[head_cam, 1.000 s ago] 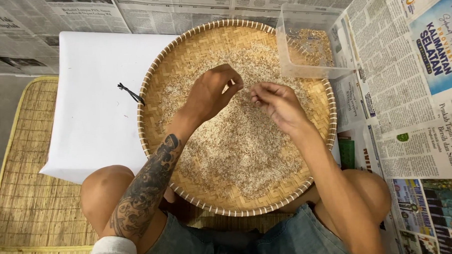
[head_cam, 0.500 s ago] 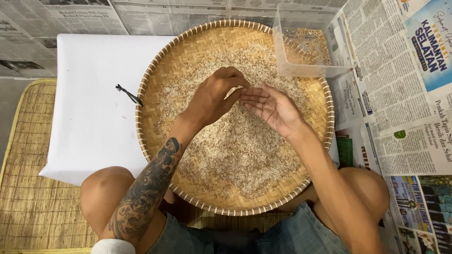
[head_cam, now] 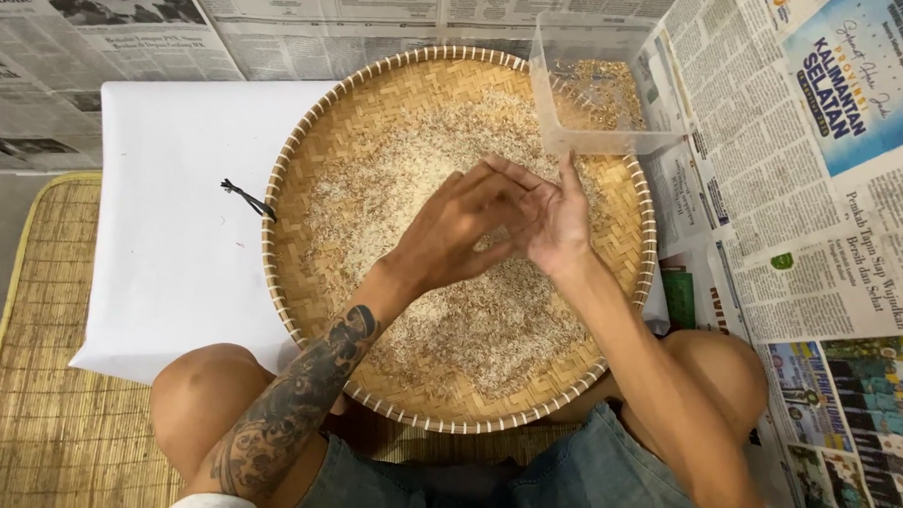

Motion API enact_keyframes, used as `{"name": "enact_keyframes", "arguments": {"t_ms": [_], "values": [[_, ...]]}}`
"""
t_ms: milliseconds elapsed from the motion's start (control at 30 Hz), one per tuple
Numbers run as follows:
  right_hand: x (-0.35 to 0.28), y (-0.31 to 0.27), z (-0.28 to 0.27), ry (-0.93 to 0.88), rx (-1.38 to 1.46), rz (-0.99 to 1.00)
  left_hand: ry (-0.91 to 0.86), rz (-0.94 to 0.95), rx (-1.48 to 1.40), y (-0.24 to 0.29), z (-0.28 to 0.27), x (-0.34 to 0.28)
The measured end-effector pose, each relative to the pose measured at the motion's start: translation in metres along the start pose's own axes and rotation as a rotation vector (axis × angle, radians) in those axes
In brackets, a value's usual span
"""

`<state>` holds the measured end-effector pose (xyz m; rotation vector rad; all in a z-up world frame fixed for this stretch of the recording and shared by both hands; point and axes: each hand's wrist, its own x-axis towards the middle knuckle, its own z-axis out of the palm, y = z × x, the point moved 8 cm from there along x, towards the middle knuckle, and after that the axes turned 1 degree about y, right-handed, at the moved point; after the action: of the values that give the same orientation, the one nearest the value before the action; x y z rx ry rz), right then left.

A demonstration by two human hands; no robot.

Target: Sorting grains by hand in a large woven basket to remove impurities or select specific grains.

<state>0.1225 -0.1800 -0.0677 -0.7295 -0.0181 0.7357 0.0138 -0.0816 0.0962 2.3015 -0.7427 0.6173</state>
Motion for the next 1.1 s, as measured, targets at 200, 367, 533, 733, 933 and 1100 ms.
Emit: {"name": "enact_keyframes", "arguments": {"t_ms": [200,367,533,733,933,1100], "values": [[-0.012,0.001,0.032,-0.034,-0.027,-0.037,-0.056,0.058,-0.04,0.019,0.005,0.003],[0.003,0.02,-0.017,0.042,0.06,-0.035,0.066,-0.007,0.078,-0.019,0.032,-0.005],[-0.004,0.02,-0.002,0.067,0.121,-0.018,0.069,-0.062,0.031,-0.022,0.014,-0.003],[-0.015,0.016,0.025,0.061,0.152,-0.009,0.116,-0.075,0.138,-0.037,0.014,-0.007],[-0.013,0.012,0.025,0.036,0.164,-0.028,0.146,-0.047,0.204,-0.039,0.008,-0.009],[-0.01,0.016,0.019,-0.002,0.143,-0.024,0.11,0.011,0.315,-0.031,0.012,-0.01]]}}
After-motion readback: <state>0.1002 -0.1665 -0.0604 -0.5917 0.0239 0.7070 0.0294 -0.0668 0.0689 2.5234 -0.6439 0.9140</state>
